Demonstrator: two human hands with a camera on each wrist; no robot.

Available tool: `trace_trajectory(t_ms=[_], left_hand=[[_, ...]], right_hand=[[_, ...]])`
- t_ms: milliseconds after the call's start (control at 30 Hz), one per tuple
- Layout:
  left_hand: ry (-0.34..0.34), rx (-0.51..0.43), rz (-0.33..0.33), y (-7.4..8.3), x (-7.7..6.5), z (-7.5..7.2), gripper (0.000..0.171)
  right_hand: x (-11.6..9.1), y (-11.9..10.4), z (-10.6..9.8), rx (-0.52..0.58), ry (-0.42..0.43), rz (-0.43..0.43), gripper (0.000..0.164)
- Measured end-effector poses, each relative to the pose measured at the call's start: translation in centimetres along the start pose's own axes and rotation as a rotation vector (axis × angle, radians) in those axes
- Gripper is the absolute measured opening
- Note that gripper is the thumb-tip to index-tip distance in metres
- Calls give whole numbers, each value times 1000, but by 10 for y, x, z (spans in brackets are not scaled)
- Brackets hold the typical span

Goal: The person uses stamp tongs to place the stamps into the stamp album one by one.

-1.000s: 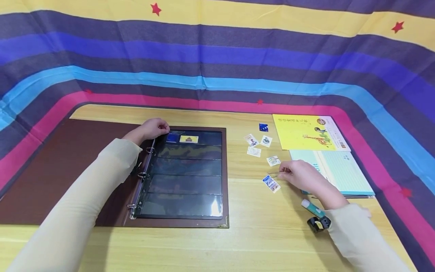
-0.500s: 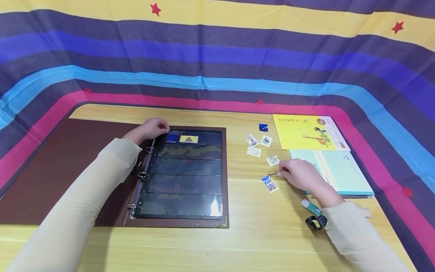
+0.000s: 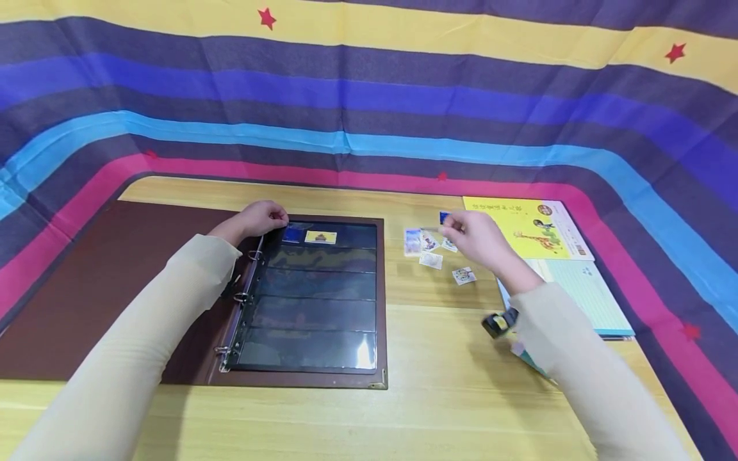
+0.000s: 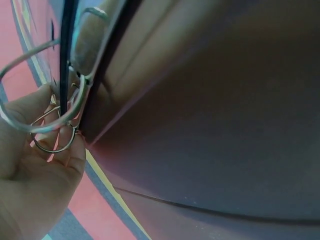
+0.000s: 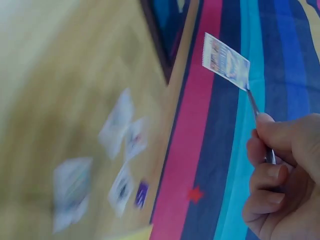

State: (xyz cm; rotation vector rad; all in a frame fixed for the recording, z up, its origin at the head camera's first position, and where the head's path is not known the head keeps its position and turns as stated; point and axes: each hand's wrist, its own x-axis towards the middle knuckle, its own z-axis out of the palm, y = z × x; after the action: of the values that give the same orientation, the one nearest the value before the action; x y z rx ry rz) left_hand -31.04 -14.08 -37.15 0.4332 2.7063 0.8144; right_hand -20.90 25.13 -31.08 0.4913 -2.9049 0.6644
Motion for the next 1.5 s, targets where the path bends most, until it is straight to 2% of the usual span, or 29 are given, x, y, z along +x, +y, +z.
trace_trajectory(t_ms=[167,267,500,633,800,1300,1500], left_hand=[[2,-1,17,-1,0,1,11],[0,-6,30,0,1,2,9],[11,-21,48,3,1,4,6],[18,-13,54,5,1,5,5],[18,-16,59,5,0,4,6],[23,-37,49,8,0,3,6],[22,-27,48,10,-1,2,6]], right_hand=[[48,-21,20,32,27,31,16],[70,-30,35,36,39,61,15],[99,-39,64,51,54,187,16],[105,-39,75,66,43,233,15],[106,-38,83,62,-32,244,15],[97,-37,84,-18,-247,153,14],[99,-35,78,-80,-294,136,13]])
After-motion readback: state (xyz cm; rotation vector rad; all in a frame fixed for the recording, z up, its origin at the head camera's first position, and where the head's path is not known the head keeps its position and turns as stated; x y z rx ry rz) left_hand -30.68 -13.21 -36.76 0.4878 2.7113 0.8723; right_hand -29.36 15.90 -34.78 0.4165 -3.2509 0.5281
